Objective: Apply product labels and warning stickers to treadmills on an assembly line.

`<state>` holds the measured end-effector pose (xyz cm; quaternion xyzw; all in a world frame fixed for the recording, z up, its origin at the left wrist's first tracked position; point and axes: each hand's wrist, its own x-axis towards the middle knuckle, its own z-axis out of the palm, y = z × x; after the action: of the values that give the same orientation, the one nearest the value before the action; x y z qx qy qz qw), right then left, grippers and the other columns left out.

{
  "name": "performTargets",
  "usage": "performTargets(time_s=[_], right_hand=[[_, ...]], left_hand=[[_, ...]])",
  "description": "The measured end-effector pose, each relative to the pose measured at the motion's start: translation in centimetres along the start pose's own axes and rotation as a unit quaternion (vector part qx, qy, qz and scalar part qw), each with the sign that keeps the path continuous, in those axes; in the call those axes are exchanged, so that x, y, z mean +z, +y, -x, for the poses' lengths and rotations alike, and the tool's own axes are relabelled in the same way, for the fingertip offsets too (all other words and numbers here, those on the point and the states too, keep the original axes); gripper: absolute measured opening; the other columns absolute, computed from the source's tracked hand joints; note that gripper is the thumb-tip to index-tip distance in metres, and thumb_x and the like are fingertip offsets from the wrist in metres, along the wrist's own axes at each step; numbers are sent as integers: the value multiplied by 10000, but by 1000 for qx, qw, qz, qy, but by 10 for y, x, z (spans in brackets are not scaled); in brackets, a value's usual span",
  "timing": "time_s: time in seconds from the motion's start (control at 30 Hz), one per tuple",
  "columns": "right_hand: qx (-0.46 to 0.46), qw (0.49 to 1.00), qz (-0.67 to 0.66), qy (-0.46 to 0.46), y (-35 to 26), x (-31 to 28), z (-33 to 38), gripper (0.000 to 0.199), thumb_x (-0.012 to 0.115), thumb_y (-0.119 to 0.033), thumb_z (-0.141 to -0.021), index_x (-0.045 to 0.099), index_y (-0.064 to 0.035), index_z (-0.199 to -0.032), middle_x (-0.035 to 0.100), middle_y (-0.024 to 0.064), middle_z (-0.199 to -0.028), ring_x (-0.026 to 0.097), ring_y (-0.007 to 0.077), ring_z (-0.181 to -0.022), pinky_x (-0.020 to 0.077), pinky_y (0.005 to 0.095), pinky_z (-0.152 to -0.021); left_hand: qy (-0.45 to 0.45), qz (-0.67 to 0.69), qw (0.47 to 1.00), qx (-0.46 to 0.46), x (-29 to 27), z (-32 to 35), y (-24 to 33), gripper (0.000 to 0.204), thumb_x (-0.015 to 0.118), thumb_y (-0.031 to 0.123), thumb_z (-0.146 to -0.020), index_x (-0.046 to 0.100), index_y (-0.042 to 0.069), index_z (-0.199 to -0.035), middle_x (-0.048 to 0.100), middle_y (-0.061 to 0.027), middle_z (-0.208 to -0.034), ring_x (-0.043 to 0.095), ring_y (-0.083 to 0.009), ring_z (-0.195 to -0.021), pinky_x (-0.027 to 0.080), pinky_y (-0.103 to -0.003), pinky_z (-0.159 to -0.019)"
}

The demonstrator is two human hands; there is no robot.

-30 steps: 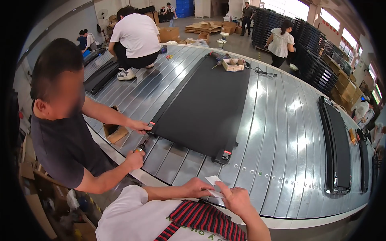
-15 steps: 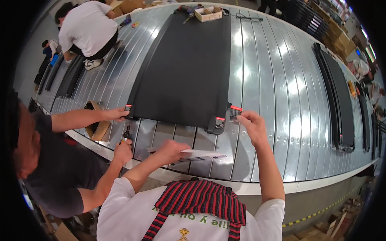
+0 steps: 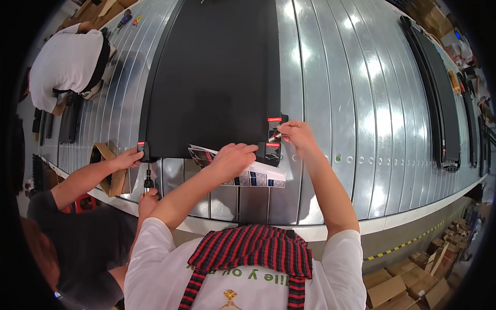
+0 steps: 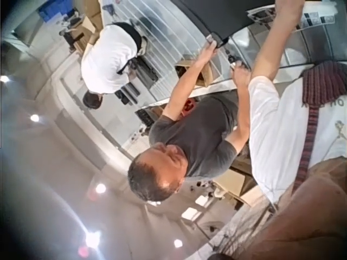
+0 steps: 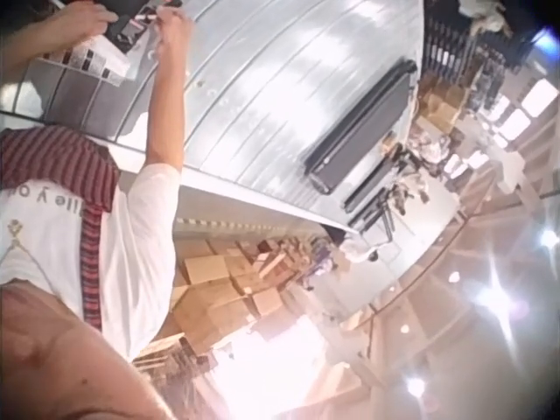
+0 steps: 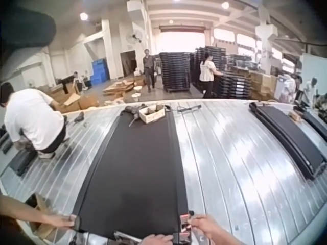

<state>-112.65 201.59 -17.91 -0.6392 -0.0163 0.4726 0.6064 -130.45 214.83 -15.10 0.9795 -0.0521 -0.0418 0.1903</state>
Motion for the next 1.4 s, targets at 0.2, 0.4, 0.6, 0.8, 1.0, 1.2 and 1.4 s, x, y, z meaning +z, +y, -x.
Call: performTargets(time_s=[0.2,0.4,0.6,0.8,1.0,1.2,1.4], right_hand=[[28,999,1,19,1,5,-5,101,645,-91,-749,588,-27,-803,572,21,-721,502,81,-642,390,212,-550],[21,999,12,38,6,8,-9,110,644,-86,-745,584,-12,-800,573,32,-696,509,85,-602,380,210,-501],[2,998,20,64,7,11,-7,113,639,-68,-731,584,11,-790,574,50,-682,502,89,-563,375,203,-470],[10,997,57,56,11,5,-11,114,634,-123,-766,588,-43,-833,602,29,-752,568,107,-689,435,247,-605],[-7,996,34,77,7,13,-4,114,639,-101,-742,589,-4,-777,570,35,-682,509,95,-598,399,223,-520],[-8,996,39,76,10,11,-7,116,642,-101,-744,586,-10,-790,575,39,-697,532,108,-620,416,236,-542],[-20,995,51,78,13,10,-7,95,636,-117,-762,592,-39,-795,590,27,-703,547,94,-624,426,227,-534]], left_hand=[[37,3,999,13,2,-10,1,68,540,72,-673,559,50,-734,519,-102,-1146,537,-235,-929,442,-357,-751],[65,1,998,13,7,-10,0,46,548,85,-667,546,45,-689,517,-133,-1144,538,-239,-918,452,-352,-706],[75,-1,997,22,8,-9,-2,56,558,91,-666,549,46,-699,514,-133,-1147,536,-238,-919,449,-350,-712],[79,15,996,29,9,-10,-5,75,574,106,-666,558,53,-715,509,-119,-1157,524,-228,-935,442,-357,-730],[67,15,997,26,9,-10,-6,87,592,113,-660,564,57,-720,508,-114,-1147,519,-226,-933,440,-357,-730],[58,7,998,29,9,-14,-7,114,627,120,-651,572,54,-726,501,-106,-1152,511,-228,-928,444,-358,-711],[0,11,999,34,3,-26,-4,87,622,118,-660,596,47,-702,497,-74,-1169,510,-221,-890,459,-355,-697]])
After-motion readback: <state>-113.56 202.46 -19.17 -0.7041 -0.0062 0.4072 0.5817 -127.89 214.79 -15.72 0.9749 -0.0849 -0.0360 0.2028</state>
